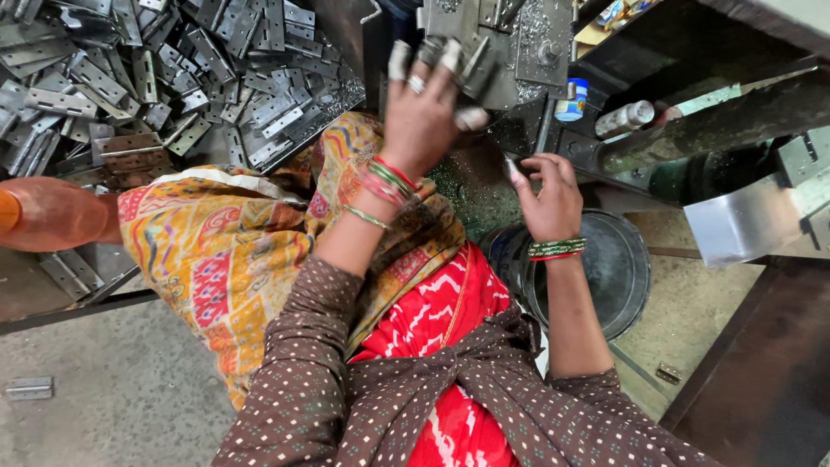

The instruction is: The person sits on the floor and repeatedly picks up small metal brackets from a pile, places them into a grinding machine, and uses a metal rod to press them against the grinding wheel. The person then removes the processed pieces and drops them into a container.

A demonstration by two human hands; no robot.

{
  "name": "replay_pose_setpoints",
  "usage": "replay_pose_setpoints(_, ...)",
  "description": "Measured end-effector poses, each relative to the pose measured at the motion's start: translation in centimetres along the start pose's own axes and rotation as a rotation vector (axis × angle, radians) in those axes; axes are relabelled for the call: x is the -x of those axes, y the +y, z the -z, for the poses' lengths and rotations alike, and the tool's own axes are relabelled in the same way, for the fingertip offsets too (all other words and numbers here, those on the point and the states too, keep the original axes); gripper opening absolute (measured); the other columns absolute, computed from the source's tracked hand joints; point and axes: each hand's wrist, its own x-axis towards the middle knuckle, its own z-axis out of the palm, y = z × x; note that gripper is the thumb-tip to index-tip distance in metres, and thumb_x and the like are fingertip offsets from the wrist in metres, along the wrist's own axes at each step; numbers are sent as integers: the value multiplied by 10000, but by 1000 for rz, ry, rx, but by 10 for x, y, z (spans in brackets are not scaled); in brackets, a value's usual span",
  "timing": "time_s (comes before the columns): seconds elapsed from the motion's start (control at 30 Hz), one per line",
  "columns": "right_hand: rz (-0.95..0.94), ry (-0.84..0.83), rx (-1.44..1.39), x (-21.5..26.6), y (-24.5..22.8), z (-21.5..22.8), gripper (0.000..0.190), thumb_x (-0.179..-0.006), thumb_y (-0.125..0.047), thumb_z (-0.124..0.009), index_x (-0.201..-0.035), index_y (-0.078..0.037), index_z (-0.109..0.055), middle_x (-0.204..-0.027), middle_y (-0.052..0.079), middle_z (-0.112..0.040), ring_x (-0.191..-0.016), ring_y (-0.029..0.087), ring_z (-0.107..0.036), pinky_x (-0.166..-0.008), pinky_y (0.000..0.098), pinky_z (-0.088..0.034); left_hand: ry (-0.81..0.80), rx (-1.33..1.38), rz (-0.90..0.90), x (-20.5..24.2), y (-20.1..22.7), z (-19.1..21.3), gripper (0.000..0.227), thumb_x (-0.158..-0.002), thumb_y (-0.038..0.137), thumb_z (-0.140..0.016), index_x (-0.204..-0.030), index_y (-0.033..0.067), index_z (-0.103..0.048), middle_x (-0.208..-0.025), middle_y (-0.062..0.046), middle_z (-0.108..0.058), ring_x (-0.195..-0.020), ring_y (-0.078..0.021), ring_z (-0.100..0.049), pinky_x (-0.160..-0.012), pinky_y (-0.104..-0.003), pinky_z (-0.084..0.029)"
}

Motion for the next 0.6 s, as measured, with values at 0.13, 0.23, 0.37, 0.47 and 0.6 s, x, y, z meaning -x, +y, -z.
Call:
replay_pose_setpoints(0.13,26,-16,33,0,1,-2,264,-951,-237,-776,-1140,-67,-706,-1245,101,-661,-926,220,-726,-801,366,-559,-29,-11,-36,11,35,-22,535,-964,454,-642,-1219,-9,-729,-1435,-118,-580,-1335,-322,-523,-1240,-564,-223)
replay_pose_setpoints(0.23,26,-24,45,2,2,-2,269,-953,-245,-770,-1143,-65,-706,-1245,104,-661,-938,227,-729,-815,372,-558,-18,-20,-55,16,50,-38,459,-1004,391,-631,-1172,-20,-750,-1381,-126,-612,-1315,-335,-528,-1236,-564,-237)
replay_pose_setpoints(0.37,32,-29,54,-2,0,-1,267,-953,-254,-769,-1134,-67,-708,-1242,105,-662,-930,228,-732,-813,373,-557,1,-64,-4,3,49,-55,328,-986,281,-610,-1096,12,-761,-1335,-127,-652,-1234,-323,-573,-1207,-586,-307)
replay_pose_setpoints(0.47,29,-42,42,1,-3,-2,265,-954,-253,-767,-1134,-68,-708,-1235,102,-664,-929,227,-734,-813,370,-557,-36,-20,70,-15,41,-73,253,-933,187,-611,-1029,18,-775,-1270,-154,-661,-1221,-360,-606,-1046,-570,-394)
replay_pose_setpoints(0.6,-14,-65,20,-1,6,-1,265,-955,-256,-758,-1128,-64,-703,-1233,102,-664,-927,221,-733,-773,365,-555,6,-79,66,-33,36,-94,240,-895,160,-621,-955,-7,-782,-1241,-147,-675,-1214,-349,-621,-1053,-530,-436)
